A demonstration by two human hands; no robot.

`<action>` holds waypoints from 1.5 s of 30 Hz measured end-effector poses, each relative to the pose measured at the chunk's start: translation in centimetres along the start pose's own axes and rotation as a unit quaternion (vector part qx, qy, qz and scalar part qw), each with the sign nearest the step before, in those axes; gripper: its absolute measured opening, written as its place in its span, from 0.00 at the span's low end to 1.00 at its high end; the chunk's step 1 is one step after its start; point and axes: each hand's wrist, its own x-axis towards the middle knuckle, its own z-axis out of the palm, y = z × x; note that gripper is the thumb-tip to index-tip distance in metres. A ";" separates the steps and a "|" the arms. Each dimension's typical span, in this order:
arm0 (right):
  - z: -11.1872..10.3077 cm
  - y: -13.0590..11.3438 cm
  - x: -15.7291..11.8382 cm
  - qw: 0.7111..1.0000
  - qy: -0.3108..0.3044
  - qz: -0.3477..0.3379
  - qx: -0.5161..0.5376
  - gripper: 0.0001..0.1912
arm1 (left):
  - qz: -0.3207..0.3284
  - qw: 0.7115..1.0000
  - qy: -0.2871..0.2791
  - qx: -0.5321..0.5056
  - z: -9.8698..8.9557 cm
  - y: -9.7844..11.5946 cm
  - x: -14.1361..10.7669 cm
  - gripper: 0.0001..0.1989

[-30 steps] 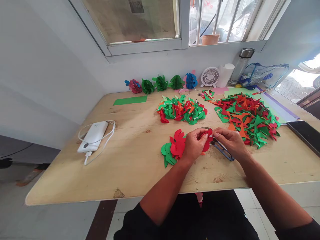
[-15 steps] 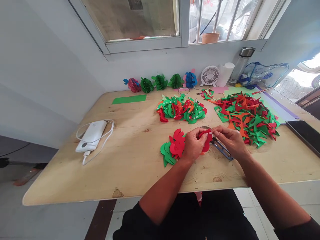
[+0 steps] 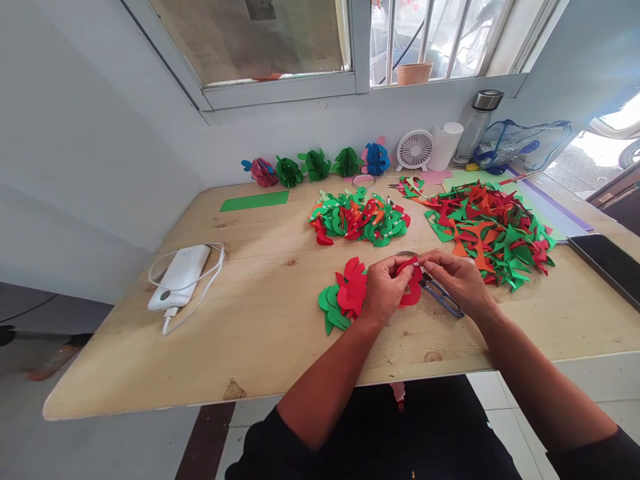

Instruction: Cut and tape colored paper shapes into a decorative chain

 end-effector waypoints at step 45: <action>0.2 0.2 -0.1 1.000 -0.007 -0.004 0.016 0.12 | 0.031 0.999 0.010 0.025 -0.1 -0.4 0.3 0.10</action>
